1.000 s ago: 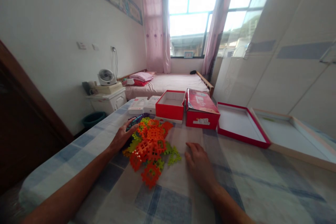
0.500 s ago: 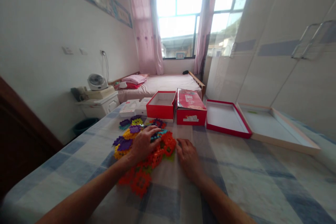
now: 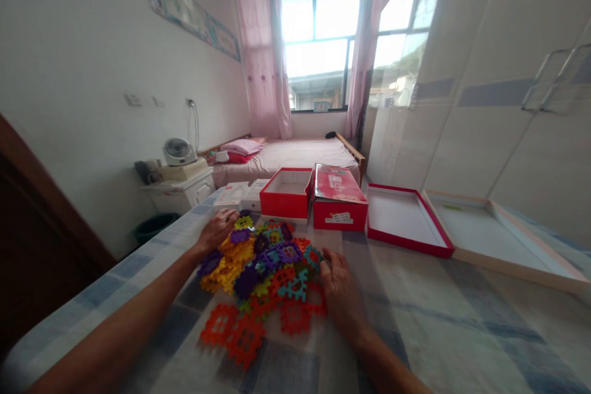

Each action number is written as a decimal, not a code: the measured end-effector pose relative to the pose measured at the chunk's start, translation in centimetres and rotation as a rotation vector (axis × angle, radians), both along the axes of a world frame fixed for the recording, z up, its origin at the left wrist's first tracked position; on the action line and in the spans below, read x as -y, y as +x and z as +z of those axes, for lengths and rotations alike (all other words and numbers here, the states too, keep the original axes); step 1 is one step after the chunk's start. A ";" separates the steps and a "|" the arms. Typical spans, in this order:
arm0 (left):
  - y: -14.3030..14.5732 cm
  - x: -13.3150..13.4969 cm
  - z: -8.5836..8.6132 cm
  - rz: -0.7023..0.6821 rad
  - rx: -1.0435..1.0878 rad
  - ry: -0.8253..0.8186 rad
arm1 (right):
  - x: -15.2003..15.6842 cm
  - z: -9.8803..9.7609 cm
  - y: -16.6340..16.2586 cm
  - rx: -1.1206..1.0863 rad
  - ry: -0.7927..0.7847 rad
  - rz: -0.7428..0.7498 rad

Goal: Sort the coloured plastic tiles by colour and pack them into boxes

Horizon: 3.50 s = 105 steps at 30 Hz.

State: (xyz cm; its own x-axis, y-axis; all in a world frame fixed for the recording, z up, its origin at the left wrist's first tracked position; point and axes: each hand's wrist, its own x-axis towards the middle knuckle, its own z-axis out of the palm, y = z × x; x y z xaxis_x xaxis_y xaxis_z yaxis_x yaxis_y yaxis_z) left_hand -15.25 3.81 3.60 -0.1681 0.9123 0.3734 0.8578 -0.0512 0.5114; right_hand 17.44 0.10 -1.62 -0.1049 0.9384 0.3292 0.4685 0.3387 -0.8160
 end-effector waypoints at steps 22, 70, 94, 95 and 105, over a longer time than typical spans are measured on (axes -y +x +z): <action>4.0 0.3 -1.3 -0.284 0.186 -0.165 | 0.0 0.3 -0.3 0.037 -0.031 0.043; 12.1 12.8 -4.1 -0.099 0.202 0.039 | 8.1 3.3 -1.0 0.794 0.621 0.503; 7.8 -2.1 -0.8 -0.196 -0.144 -0.078 | -1.7 1.1 11.9 0.151 0.128 -0.145; 8.0 -2.6 -1.2 -0.216 -0.132 -0.091 | -1.8 0.9 12.0 0.163 0.115 -0.146; 12.0 -0.8 -1.5 -0.320 -0.094 -0.137 | -2.1 0.5 12.1 0.332 0.189 -0.037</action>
State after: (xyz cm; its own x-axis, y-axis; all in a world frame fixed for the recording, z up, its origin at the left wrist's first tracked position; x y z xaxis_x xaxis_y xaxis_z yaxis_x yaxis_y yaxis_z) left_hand -3.24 4.59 2.06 0.1631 0.9559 0.2442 0.8533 -0.2610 0.4514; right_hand 29.56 2.21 -1.16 -0.2016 0.8697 0.4506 0.7116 0.4462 -0.5428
